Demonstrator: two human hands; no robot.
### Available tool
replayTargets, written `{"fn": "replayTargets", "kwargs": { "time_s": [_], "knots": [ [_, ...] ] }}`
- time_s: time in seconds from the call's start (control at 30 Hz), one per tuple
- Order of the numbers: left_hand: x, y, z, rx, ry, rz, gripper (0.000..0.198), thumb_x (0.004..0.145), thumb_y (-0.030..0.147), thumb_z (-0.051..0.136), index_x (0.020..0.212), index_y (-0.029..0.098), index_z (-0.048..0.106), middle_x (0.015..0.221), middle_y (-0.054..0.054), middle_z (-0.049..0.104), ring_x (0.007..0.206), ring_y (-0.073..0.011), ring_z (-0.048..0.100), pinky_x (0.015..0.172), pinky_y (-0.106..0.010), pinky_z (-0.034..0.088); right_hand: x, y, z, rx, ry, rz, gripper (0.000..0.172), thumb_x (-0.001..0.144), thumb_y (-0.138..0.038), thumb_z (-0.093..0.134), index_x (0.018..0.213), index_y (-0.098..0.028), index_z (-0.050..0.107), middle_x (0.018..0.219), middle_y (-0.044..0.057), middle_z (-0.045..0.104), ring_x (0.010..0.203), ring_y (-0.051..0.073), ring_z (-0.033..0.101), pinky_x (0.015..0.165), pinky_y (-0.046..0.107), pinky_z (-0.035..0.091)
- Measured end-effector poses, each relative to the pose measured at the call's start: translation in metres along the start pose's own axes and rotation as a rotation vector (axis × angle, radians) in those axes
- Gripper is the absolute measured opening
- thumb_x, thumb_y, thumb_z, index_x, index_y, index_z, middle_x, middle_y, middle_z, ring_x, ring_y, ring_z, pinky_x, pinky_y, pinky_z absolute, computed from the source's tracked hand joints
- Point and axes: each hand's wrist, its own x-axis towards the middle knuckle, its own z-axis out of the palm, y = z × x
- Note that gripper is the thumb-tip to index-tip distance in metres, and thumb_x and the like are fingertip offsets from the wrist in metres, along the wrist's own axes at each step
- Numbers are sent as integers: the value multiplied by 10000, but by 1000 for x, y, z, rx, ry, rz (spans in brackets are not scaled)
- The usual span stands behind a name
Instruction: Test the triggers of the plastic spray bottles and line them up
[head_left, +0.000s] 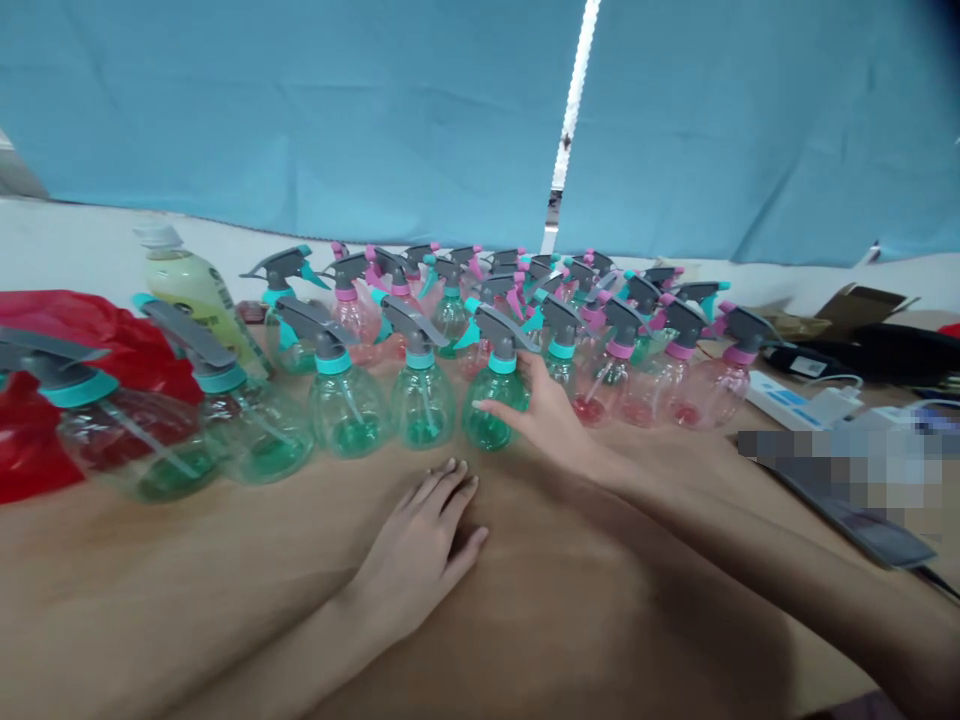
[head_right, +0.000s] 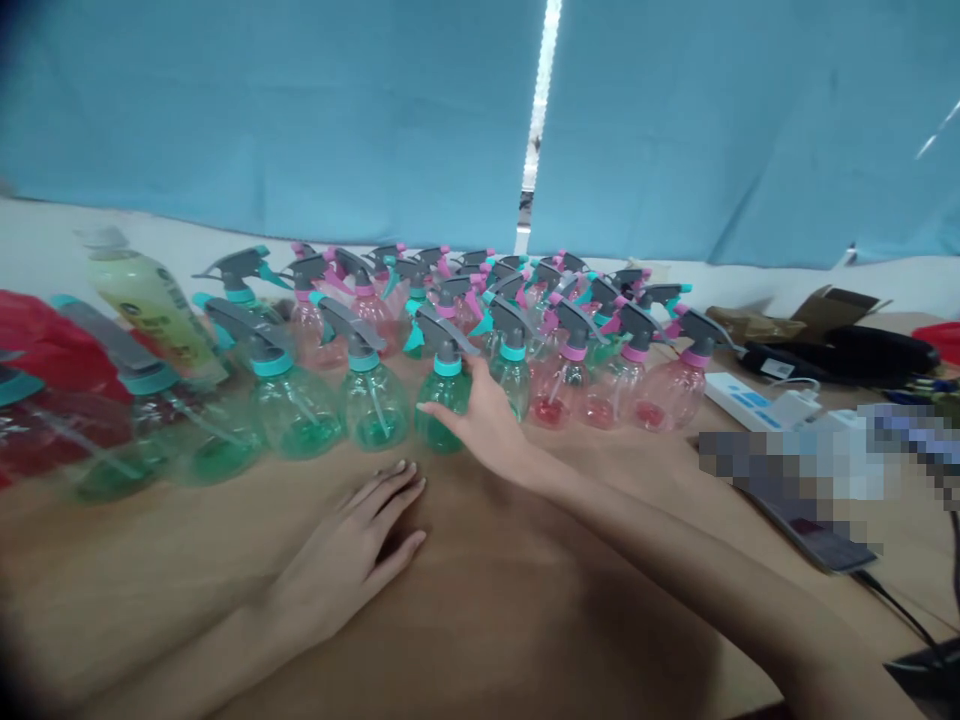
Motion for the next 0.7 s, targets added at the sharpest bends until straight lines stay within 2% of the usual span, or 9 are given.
{"fn": "replayTargets", "kwargs": {
  "time_s": [0.2,0.4,0.57,0.7],
  "knots": [
    [-1,0,0,1,-14,6,461,975,406,432,1328,122,516,1414,-140,497,1319,-291,438,1069,-464,372,14,4,11,21,-19,-11,707,777,-463,682,1332,-170,358,1377,187,510,1267,325,499,1024,529,414],
    [-1,0,-1,-31,1,-3,451,977,408,418,1333,147,515,1414,-129,499,1322,-292,431,1065,-465,379,10,-1,8,52,-35,5,723,795,-428,672,1358,-154,311,1431,199,446,1329,308,440,1087,528,360],
    [0,0,-2,-20,2,-6,453,983,411,406,1321,132,518,1392,-128,520,1307,-288,449,1059,-466,389,-14,0,-14,123,-29,-87,622,825,-375,660,1332,-214,338,1421,144,463,1332,259,441,1100,497,373],
    [1,-1,-1,-24,12,-8,444,988,415,395,1311,140,525,1381,-123,531,1292,-285,464,1056,-468,391,-35,10,-49,140,27,-16,407,844,-369,640,1191,-232,478,1262,109,586,1188,252,566,959,457,507]
  ]
}}
